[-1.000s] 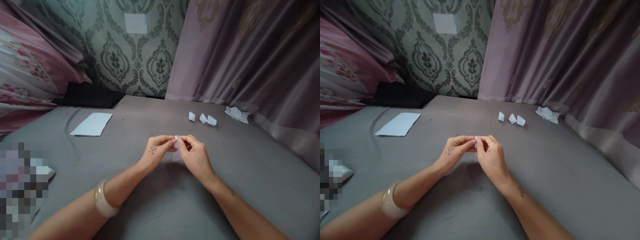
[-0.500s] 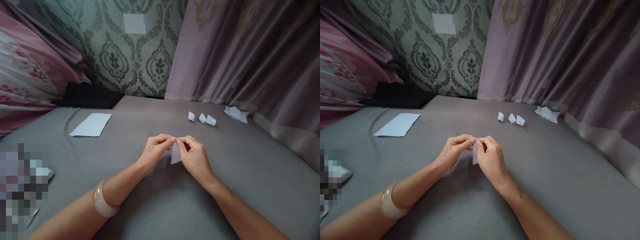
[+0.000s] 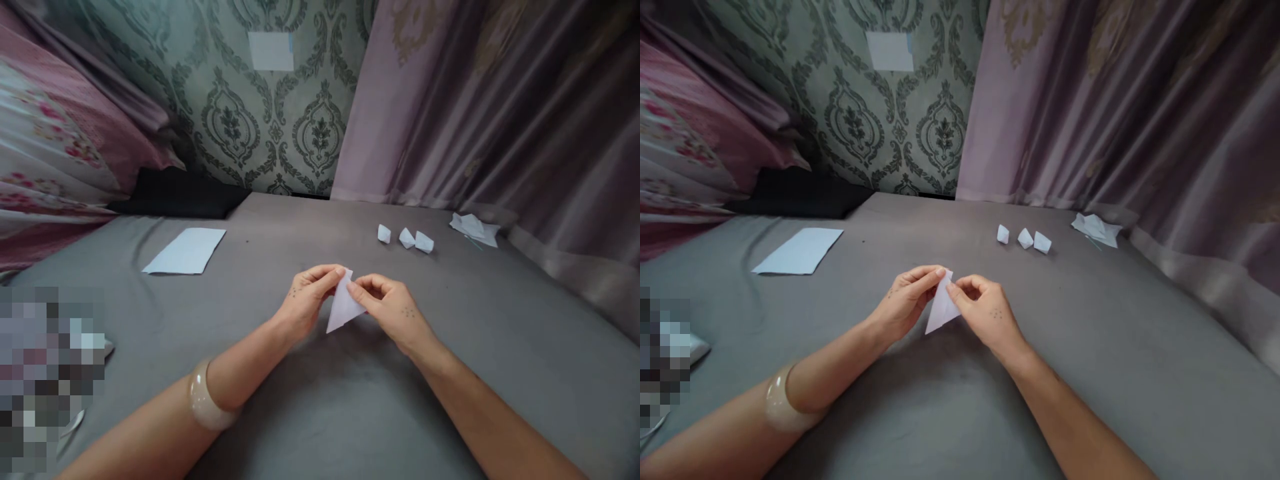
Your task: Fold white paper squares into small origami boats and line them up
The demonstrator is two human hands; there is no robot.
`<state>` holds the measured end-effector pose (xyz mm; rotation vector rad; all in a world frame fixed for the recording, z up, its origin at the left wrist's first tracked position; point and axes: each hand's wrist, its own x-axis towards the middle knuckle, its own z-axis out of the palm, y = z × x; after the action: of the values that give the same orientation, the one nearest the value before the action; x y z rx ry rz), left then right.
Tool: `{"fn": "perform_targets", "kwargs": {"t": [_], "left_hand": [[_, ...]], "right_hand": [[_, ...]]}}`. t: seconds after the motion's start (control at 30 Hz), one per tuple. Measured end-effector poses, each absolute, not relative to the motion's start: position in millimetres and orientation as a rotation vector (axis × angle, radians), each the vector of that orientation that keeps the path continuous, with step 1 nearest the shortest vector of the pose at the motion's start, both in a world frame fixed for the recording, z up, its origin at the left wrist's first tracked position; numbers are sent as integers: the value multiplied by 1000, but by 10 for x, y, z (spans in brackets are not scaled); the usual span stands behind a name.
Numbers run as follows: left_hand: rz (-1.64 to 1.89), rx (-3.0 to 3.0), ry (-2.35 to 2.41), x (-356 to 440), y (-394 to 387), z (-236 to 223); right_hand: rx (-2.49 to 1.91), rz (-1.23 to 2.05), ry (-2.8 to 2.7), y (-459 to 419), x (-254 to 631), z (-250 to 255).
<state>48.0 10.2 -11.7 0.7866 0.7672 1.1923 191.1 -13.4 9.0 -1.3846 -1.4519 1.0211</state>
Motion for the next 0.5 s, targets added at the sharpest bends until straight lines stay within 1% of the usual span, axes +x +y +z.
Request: {"fn": "perform_targets", "kwargs": {"t": [0.17,0.23,0.5], "left_hand": [[1165,902,733,477,83,-132],[1166,948,744,477,73,-145],[1174,961,775,476,71,-140]], "right_hand": [[-1210,1293,-1289,-117,1918,116],[-1186,1347,-1264,-124,1910,111],[-1236,1134,-1303,-135,1877,58]]}}
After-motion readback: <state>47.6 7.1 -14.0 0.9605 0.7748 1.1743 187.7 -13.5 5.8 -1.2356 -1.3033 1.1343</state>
